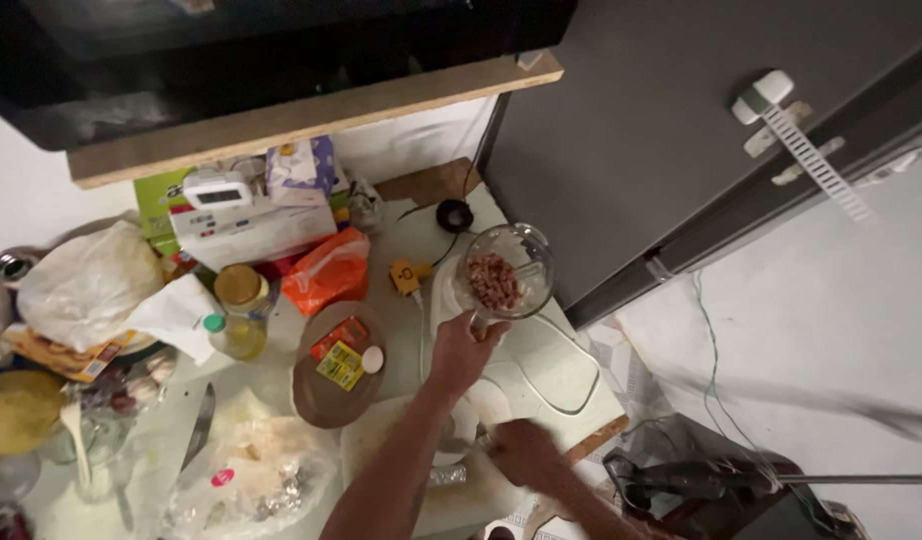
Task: The person loads chunks of food into a blender jar, pressing the pieces down by hand, then seats the jar on the blender base and operates the blender. Afterwards they unwrap foil-wrapped items on the cutting board and peel and handle the contents by hand.
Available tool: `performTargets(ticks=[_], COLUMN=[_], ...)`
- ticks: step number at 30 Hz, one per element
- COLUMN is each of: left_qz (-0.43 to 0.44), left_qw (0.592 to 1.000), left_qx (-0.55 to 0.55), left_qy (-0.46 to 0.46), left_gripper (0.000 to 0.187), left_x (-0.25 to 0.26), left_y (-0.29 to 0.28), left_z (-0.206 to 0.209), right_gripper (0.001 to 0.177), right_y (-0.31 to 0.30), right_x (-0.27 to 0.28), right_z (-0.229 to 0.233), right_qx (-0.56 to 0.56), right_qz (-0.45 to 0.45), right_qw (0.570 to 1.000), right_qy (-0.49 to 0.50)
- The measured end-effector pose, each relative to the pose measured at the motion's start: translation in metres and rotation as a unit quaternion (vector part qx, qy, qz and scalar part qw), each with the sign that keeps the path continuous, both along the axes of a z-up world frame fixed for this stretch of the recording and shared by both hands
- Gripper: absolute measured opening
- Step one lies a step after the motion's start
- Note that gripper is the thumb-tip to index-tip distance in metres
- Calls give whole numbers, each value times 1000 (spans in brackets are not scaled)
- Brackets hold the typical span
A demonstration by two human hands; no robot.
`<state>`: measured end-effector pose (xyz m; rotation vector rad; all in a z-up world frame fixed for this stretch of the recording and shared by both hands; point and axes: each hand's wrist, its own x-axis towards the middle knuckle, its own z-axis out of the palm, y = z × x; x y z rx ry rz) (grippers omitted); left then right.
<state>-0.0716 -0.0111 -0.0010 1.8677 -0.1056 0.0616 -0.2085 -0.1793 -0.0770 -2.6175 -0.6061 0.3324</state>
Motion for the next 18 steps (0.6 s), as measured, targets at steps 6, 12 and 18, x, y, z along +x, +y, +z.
performTargets(ticks=[6,12,18], left_qz=[16,17,22], left_qw=[1000,999,1000], left_qx=[6,11,5], left_qy=[-15,-27,-20], left_gripper=[48,47,48], left_x=[-3,-2,1], left_y=[-4,-4,-3], left_z=[-2,1,3], right_gripper=[22,22,17], right_y=[-75,-8,9], right_x=[50,138,185], right_z=[218,291,230], right_qx=[-89,-246,-273], right_qz=[-216,-51,45], right_qw=[963,956,911], right_qy=[135,-150,-306])
